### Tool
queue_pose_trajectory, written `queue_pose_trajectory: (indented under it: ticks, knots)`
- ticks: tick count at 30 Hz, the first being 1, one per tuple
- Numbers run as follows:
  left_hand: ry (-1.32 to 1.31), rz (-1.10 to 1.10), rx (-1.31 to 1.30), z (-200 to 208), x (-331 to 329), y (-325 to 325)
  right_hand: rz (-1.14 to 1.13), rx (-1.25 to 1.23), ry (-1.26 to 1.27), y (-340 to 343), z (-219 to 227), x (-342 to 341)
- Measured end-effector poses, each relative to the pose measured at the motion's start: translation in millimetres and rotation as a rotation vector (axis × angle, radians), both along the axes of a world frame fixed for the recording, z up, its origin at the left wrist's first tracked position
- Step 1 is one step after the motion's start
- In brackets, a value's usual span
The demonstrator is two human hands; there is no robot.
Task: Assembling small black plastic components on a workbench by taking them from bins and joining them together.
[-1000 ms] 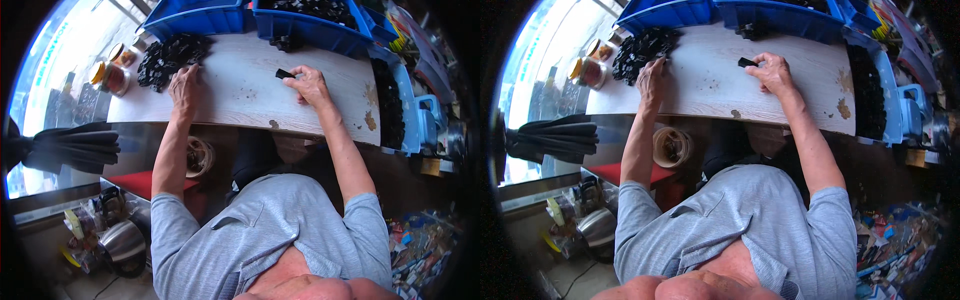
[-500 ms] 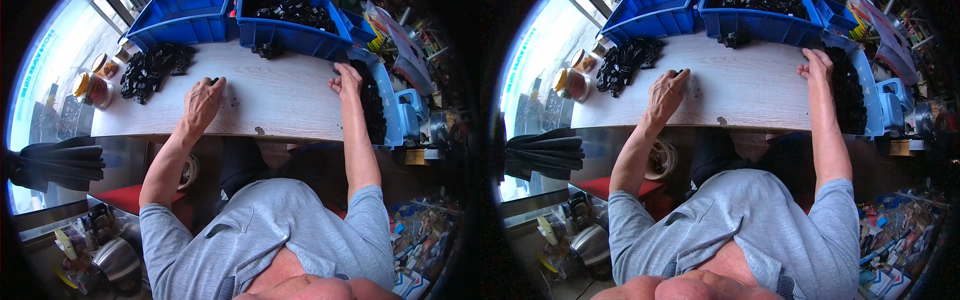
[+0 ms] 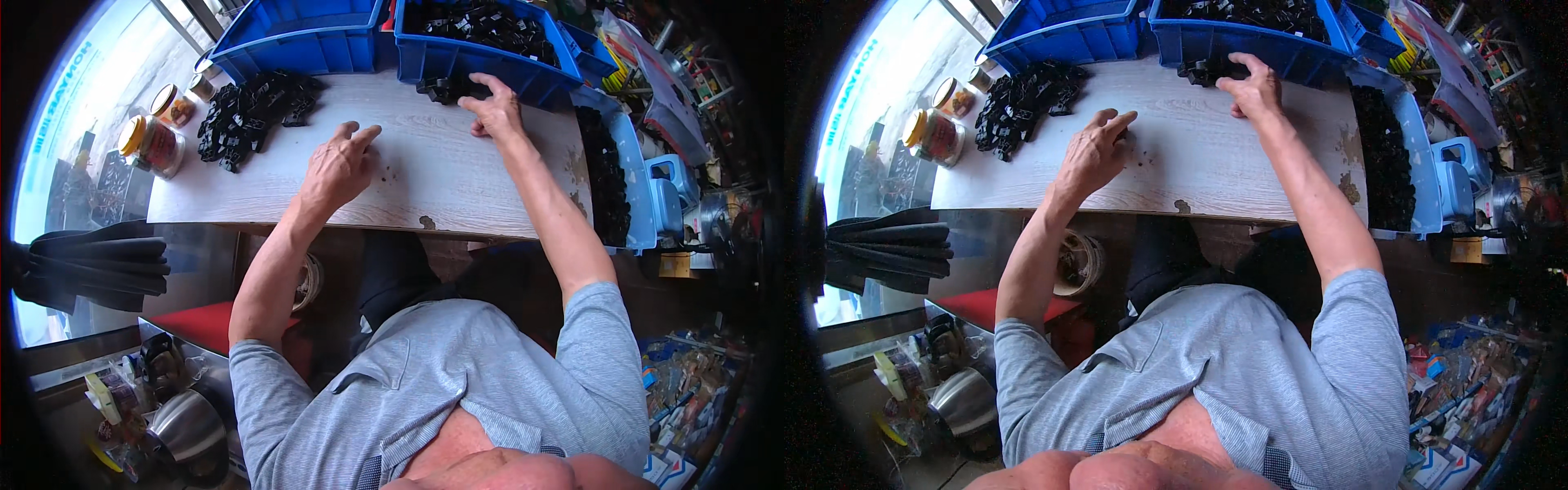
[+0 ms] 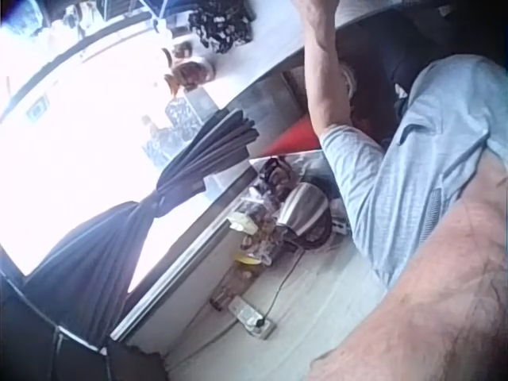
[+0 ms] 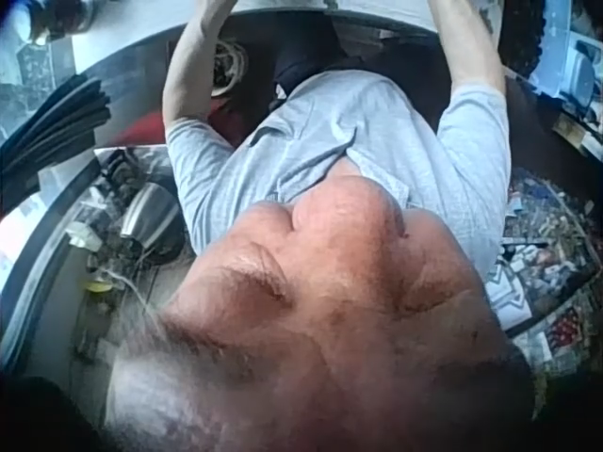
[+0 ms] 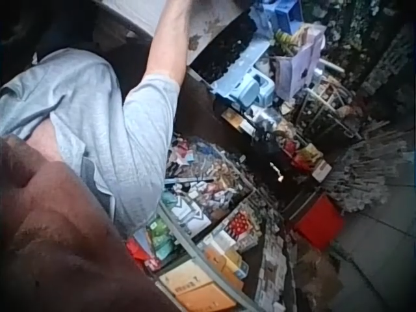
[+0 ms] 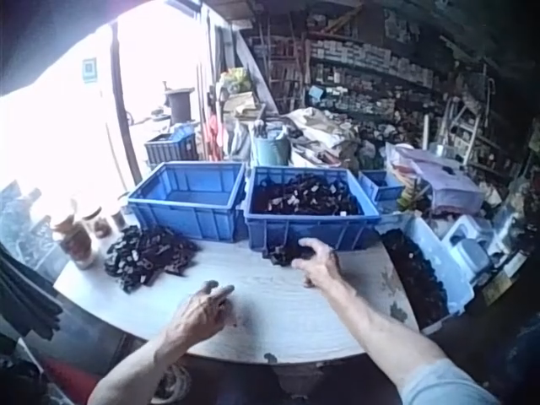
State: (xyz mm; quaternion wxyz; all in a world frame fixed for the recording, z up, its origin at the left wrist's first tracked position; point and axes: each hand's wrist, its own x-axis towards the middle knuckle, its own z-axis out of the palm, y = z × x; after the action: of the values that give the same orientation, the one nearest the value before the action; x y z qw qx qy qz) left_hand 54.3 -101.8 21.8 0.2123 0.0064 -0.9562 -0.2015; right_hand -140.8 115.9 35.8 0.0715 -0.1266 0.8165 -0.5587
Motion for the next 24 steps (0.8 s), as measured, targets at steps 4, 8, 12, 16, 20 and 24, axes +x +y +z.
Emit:
queue_pose_trajectory:
  ticks: [4, 8, 12, 16, 20, 24]
  knots:
    - [-0.154, -0.115, -0.033, 2.6, 3.1, -10.3, 0.030, 0.043, 0.062, -16.3, -4.4, -7.5]
    - [-0.175, -0.148, -0.088, 8.5, 1.7, -1.9, 0.019, 0.065, 0.075, -22.3, -12.8, -16.5]
    - [-0.183, -0.154, -0.168, 11.2, 1.9, 6.1, -0.034, 0.056, 0.102, -25.2, -13.8, -12.8]
    - [-0.147, -0.129, -0.133, 5.5, 3.0, 4.7, -0.020, 0.045, 0.103, -23.0, -15.8, -12.2]
    - [-0.140, -0.074, -0.131, 5.9, -4.6, 12.5, -0.059, 0.005, 0.095, -14.0, -19.9, -16.4]
    - [-0.022, 0.037, -0.011, -1.2, -3.7, 12.9, -0.070, -0.120, -0.017, -6.6, -14.2, -5.3]
